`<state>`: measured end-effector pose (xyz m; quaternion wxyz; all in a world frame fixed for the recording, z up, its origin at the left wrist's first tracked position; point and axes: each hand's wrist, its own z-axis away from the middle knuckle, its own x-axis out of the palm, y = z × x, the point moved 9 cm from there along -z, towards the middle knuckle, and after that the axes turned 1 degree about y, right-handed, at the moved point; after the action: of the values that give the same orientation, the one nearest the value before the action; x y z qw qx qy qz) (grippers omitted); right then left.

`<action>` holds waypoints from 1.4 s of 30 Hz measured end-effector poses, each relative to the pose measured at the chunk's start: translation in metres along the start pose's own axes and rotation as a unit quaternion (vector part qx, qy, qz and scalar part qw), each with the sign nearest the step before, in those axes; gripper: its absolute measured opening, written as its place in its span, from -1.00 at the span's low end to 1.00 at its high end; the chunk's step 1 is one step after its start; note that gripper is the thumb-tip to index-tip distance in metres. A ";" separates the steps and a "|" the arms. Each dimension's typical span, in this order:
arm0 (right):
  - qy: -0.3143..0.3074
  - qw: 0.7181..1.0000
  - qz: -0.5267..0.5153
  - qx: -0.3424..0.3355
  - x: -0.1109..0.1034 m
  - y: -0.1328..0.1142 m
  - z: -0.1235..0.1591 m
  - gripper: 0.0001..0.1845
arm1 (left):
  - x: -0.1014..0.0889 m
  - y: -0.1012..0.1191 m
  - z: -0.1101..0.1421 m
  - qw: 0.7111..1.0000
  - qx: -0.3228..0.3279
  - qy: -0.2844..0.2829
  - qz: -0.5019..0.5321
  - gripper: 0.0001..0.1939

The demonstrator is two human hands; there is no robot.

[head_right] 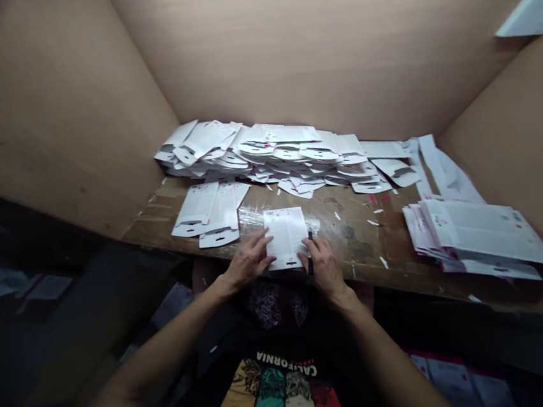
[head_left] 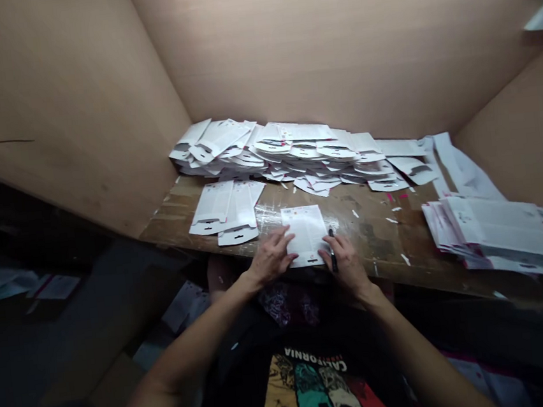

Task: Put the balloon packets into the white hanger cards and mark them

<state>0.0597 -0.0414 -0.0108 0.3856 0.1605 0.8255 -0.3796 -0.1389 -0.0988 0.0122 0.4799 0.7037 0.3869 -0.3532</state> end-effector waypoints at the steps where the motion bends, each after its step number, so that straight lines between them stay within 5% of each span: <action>1: 0.007 1.000 0.000 0.000 -0.001 0.001 0.002 -0.63 | -0.014 -0.018 0.009 0.999 -0.030 0.007 -0.045 -0.26; 3: 0.015 1.000 -0.006 0.001 -0.002 0.002 0.004 -0.64 | -0.038 -0.054 0.034 0.989 -0.084 -0.013 -0.125 0.04; 7: 0.020 0.999 -0.032 0.013 -0.007 0.001 0.005 -0.66 | -0.057 -0.085 0.090 0.986 -0.036 -0.102 -0.125 -0.29; 9: 0.021 0.998 -0.052 0.024 -0.008 0.000 0.004 -0.66 | -0.067 -0.083 0.099 0.993 -0.009 -0.070 -0.096 -0.39; 12: 0.035 0.992 -0.105 0.058 -0.013 0.006 0.002 -0.65 | -0.076 -0.053 0.082 0.996 0.009 0.049 -0.068 -0.39; 14: 0.059 0.978 -0.165 0.113 -0.018 0.017 0.002 -0.60 | -0.061 -0.020 0.057 0.994 0.017 0.083 -0.065 -0.36; 18: 0.082 0.932 -0.276 0.219 -0.030 0.040 0.003 -0.47 | 0.011 0.047 0.010 0.995 0.071 -0.049 -0.055 -0.51; 21: 0.026 0.937 -0.283 0.205 -0.033 0.037 -0.003 -0.54 | 0.040 0.059 0.000 0.991 0.076 -0.106 -0.017 -0.27; 27: -0.045 0.952 -0.259 0.160 -0.022 0.027 -0.006 -0.65 | 0.039 0.036 -0.006 0.994 0.061 -0.080 0.047 -0.55; 42: -0.125 0.937 -0.302 0.126 -0.007 0.021 -0.005 -0.69 | 0.045 0.025 -0.016 0.990 0.041 -0.086 0.108 -0.61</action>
<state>0.0733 -0.0239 -0.0145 0.3296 -0.0984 0.7257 -0.5959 -0.0946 -0.0804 -0.0121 0.5179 0.7271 0.2511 -0.3742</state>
